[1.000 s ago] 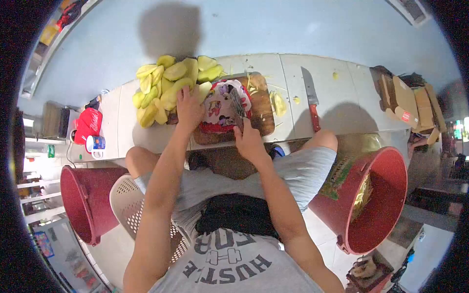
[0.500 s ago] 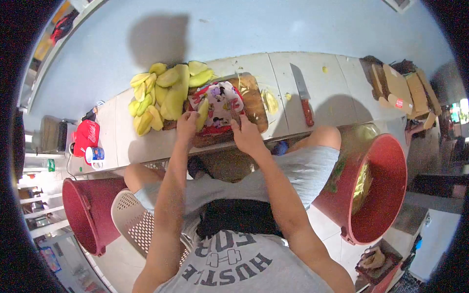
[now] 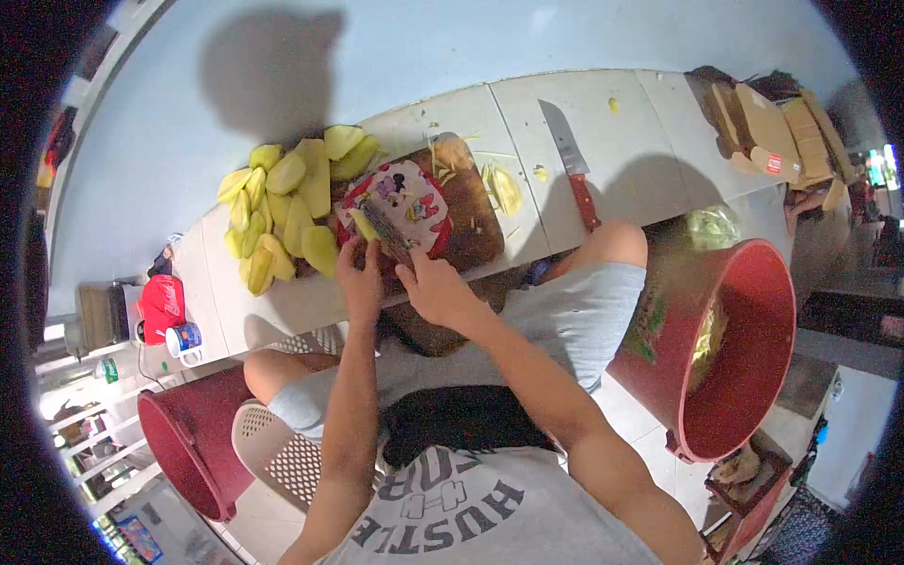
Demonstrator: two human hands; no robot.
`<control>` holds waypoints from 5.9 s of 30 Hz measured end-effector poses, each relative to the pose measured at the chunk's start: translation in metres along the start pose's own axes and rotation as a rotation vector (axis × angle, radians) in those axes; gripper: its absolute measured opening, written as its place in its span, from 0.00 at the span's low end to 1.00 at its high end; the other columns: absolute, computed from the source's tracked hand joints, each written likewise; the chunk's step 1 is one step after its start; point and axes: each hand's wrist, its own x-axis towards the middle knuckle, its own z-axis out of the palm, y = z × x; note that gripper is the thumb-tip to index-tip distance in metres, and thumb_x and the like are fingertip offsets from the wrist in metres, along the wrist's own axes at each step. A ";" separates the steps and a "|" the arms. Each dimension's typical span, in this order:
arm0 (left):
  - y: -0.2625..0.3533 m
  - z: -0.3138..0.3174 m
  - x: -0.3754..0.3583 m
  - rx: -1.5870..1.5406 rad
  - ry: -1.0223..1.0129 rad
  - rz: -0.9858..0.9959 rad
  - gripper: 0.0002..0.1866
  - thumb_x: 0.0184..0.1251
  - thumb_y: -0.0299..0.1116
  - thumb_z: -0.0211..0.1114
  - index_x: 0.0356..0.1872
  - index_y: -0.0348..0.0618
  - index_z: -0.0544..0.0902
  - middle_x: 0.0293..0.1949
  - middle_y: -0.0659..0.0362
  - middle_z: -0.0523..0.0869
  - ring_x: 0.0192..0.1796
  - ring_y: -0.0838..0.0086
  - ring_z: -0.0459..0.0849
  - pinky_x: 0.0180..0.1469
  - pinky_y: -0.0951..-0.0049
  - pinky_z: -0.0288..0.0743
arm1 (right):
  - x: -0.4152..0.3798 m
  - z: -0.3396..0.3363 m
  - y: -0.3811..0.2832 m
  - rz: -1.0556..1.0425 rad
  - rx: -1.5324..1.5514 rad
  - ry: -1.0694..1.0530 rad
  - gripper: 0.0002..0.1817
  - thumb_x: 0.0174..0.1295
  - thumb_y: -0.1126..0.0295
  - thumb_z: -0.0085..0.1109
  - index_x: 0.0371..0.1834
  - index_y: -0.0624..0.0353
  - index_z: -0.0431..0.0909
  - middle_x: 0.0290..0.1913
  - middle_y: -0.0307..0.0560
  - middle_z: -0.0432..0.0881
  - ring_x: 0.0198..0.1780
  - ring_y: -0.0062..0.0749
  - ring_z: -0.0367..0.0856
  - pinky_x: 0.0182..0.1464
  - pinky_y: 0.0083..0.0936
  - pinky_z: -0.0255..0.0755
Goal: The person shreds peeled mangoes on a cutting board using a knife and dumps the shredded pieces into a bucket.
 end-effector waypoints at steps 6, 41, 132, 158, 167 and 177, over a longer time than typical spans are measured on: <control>-0.022 0.014 0.003 -0.206 0.119 0.126 0.14 0.69 0.22 0.68 0.53 0.34 0.81 0.42 0.55 0.87 0.41 0.74 0.85 0.46 0.72 0.80 | -0.013 -0.016 -0.002 0.021 0.113 -0.033 0.18 0.77 0.59 0.50 0.52 0.66 0.71 0.32 0.73 0.80 0.40 0.75 0.79 0.40 0.57 0.71; -0.084 0.002 0.035 0.210 -0.091 0.794 0.22 0.70 0.42 0.56 0.49 0.26 0.76 0.60 0.36 0.73 0.57 0.43 0.76 0.62 0.51 0.71 | -0.038 -0.058 -0.040 0.062 0.046 -0.186 0.19 0.75 0.58 0.51 0.45 0.68 0.65 0.25 0.69 0.82 0.31 0.69 0.84 0.32 0.58 0.77; -0.088 -0.006 0.032 0.131 -0.058 0.841 0.18 0.63 0.34 0.66 0.51 0.35 0.78 0.59 0.39 0.75 0.58 0.44 0.76 0.62 0.51 0.70 | 0.000 -0.028 -0.013 0.074 0.012 -0.179 0.22 0.76 0.54 0.51 0.43 0.68 0.69 0.25 0.73 0.80 0.31 0.74 0.81 0.34 0.61 0.74; -0.077 -0.003 0.034 0.172 -0.050 0.807 0.13 0.66 0.28 0.67 0.48 0.37 0.78 0.55 0.42 0.77 0.55 0.47 0.77 0.60 0.54 0.71 | 0.000 -0.013 0.001 0.154 0.082 -0.185 0.22 0.76 0.53 0.49 0.45 0.67 0.69 0.31 0.78 0.80 0.37 0.79 0.79 0.43 0.63 0.71; -0.068 -0.004 0.032 0.172 -0.072 0.745 0.13 0.66 0.27 0.65 0.49 0.35 0.77 0.53 0.41 0.78 0.52 0.47 0.78 0.56 0.52 0.73 | -0.028 -0.058 -0.044 0.116 0.193 -0.188 0.20 0.77 0.55 0.49 0.49 0.65 0.70 0.33 0.74 0.82 0.40 0.76 0.80 0.42 0.62 0.71; -0.071 -0.005 0.032 0.170 -0.077 0.706 0.15 0.62 0.24 0.66 0.50 0.34 0.77 0.54 0.40 0.78 0.53 0.46 0.78 0.57 0.51 0.73 | -0.026 -0.044 -0.036 0.087 0.196 -0.150 0.20 0.77 0.55 0.49 0.48 0.66 0.70 0.33 0.72 0.82 0.41 0.76 0.79 0.43 0.61 0.70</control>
